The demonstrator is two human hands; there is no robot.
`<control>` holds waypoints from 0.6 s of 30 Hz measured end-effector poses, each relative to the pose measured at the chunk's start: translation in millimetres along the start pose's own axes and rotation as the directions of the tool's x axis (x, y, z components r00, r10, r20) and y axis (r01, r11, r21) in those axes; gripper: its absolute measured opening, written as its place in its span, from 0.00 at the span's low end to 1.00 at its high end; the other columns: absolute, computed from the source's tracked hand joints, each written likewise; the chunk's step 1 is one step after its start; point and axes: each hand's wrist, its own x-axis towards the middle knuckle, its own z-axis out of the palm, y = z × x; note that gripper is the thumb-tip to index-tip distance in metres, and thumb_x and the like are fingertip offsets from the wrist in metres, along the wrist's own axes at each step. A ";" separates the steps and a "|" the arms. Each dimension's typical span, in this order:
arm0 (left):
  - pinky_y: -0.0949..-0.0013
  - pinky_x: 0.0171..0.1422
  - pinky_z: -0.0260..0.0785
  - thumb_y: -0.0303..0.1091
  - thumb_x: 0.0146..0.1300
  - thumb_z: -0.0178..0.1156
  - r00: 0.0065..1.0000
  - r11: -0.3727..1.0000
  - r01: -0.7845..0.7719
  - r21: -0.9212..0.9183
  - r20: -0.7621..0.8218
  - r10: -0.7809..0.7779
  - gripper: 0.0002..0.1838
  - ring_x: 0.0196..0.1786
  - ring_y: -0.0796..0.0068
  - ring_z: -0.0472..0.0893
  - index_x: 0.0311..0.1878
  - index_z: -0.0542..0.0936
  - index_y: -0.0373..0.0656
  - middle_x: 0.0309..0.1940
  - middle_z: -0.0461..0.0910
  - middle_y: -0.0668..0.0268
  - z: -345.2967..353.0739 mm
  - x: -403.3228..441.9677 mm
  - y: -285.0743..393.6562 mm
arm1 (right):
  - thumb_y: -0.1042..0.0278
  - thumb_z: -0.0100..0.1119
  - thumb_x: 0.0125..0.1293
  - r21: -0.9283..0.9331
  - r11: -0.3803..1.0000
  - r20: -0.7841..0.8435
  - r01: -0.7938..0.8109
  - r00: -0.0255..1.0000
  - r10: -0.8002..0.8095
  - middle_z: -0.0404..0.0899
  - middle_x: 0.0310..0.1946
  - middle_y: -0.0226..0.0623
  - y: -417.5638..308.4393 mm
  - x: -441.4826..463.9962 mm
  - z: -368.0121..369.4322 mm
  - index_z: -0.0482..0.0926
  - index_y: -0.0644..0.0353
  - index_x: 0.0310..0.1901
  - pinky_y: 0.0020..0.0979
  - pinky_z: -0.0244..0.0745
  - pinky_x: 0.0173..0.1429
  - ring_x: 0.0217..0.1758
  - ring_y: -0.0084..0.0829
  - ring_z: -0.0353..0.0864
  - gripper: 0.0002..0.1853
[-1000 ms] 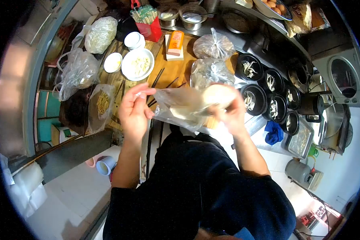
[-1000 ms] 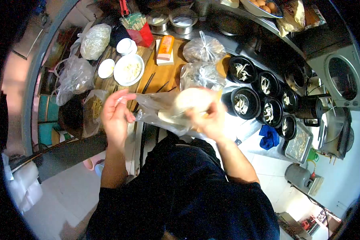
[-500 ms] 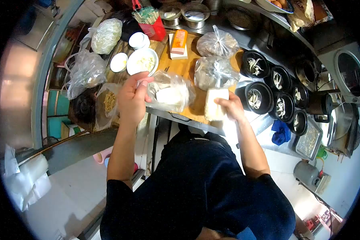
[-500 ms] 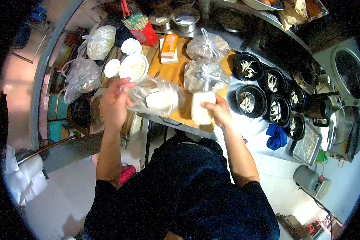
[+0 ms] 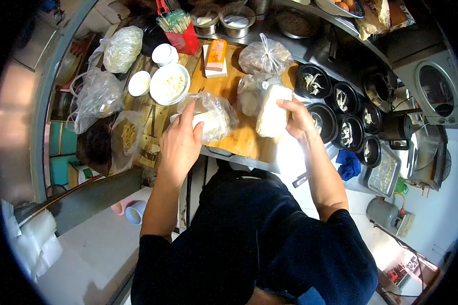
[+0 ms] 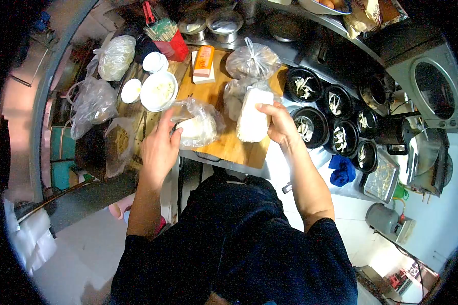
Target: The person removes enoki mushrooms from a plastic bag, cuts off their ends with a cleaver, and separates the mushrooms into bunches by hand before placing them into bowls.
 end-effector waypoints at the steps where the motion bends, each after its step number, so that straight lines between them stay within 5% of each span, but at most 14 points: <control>1: 0.49 0.54 0.78 0.35 0.71 0.64 1.000 0.999 -0.011 -0.036 -0.004 0.010 0.27 0.50 0.46 0.87 0.72 0.73 0.50 0.50 0.87 0.53 -2.4 2.0 2.3 | 0.74 0.66 0.66 -0.019 1.000 0.015 0.024 1.000 -0.024 0.88 0.50 0.43 -8.4 0.3 2.9 0.80 0.68 0.58 0.40 0.86 0.60 0.50 0.38 0.90 0.19; 9: 0.54 0.54 0.79 0.33 0.71 0.64 0.995 0.992 0.054 -0.111 -0.075 -0.063 0.24 0.51 0.50 0.88 0.69 0.76 0.48 0.50 0.88 0.53 -17.7 3.1 -19.7 | 0.73 0.67 0.64 -0.063 0.996 0.111 0.067 0.992 -0.060 0.88 0.49 0.45 -45.4 4.1 23.5 0.81 0.69 0.57 0.41 0.86 0.61 0.50 0.39 0.90 0.19; 14: 0.56 0.56 0.81 0.33 0.71 0.65 0.999 0.946 -0.005 -0.324 -0.041 -0.009 0.25 0.53 0.52 0.88 0.70 0.76 0.47 0.52 0.87 0.52 -18.6 -6.3 -23.0 | 0.70 0.68 0.62 -0.084 0.993 0.214 0.083 0.975 -0.064 0.87 0.51 0.47 -52.2 -9.6 54.7 0.78 0.72 0.60 0.42 0.85 0.62 0.52 0.40 0.89 0.25; 16: 0.52 0.70 0.74 0.41 0.69 0.68 0.981 0.987 0.030 -0.158 0.192 0.001 0.33 0.65 0.52 0.82 0.74 0.71 0.44 0.66 0.78 0.46 -19.2 -4.6 -14.0 | 0.67 0.67 0.61 -0.099 0.991 0.292 0.093 0.954 -0.060 0.86 0.50 0.54 -54.5 -10.0 66.7 0.77 0.72 0.60 0.47 0.86 0.59 0.51 0.47 0.89 0.27; 18: 0.45 0.75 0.68 0.45 0.68 0.68 0.975 0.976 -0.144 0.162 0.191 0.112 0.35 0.66 0.50 0.81 0.75 0.71 0.42 0.67 0.76 0.42 25.8 -9.3 -15.2 | 0.66 0.67 0.62 -0.081 0.991 0.322 0.104 0.944 -0.073 0.85 0.49 0.56 -57.9 -12.8 87.4 0.76 0.71 0.61 0.49 0.86 0.60 0.52 0.50 0.88 0.28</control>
